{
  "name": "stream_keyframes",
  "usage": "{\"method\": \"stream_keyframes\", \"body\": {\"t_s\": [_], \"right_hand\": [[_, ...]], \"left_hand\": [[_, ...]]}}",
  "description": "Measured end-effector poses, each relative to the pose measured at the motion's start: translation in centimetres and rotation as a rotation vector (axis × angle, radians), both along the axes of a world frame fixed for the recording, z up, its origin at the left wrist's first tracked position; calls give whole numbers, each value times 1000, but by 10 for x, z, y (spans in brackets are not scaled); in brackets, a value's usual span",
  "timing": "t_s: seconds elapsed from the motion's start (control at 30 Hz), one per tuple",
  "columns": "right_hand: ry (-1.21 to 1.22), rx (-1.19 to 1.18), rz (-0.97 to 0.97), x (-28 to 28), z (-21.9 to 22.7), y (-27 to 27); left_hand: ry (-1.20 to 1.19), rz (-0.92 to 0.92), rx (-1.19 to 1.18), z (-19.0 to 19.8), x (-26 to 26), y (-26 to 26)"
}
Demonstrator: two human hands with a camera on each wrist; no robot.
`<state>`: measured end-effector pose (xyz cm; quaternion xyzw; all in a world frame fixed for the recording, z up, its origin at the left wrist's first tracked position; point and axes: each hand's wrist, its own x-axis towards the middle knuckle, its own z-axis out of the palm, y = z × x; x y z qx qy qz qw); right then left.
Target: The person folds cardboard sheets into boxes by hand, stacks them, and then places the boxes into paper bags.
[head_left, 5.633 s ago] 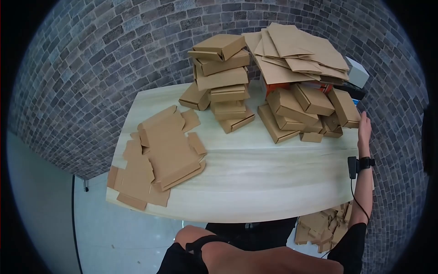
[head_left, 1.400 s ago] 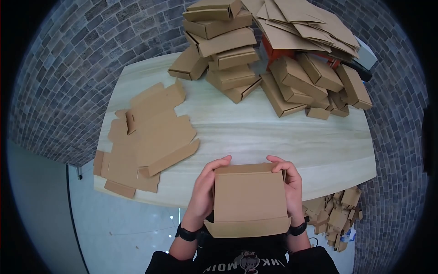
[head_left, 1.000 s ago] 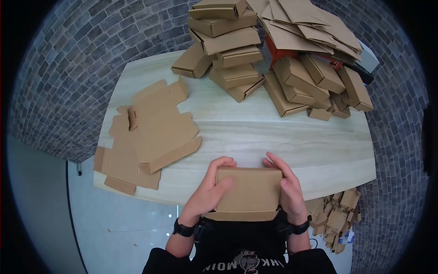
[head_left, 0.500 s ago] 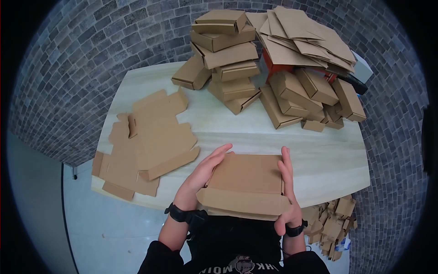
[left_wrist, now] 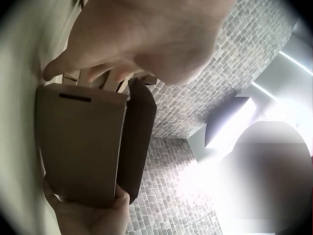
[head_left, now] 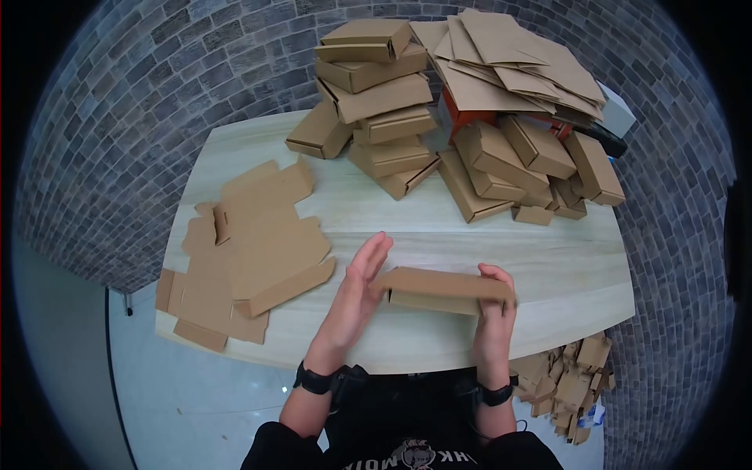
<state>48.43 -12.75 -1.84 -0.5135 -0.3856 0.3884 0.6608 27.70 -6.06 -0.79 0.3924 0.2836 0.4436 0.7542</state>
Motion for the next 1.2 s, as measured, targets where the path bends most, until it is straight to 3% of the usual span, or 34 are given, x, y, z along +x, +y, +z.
{"method": "stream_keyframes", "body": {"t_s": [0.07,0.13,0.2,0.27,0.37,0.5,0.7,0.87,1.2], "right_hand": [[-137,-144,-65,-6,8,-1],[-126,-168,-16,-6,8,2],[-116,-188,41,-11,5,5],[-107,-7,-135,-16,-6,9],[-168,171,-195,-16,-16,14],[-251,210,-216,-14,-16,13],[-315,222,-122,-3,-21,12],[-221,257,-77,-2,-18,11],[-13,367,38,12,-28,12]], "left_hand": [[36,33,99,0,3,-7],[414,152,564,-3,15,-16],[394,167,493,-7,18,-13],[369,180,425,-8,24,-11],[496,213,475,-4,32,-12],[513,205,455,2,33,-12],[500,120,486,-6,24,-6],[443,45,511,-8,16,-4],[401,153,526,-21,13,-1]]}}
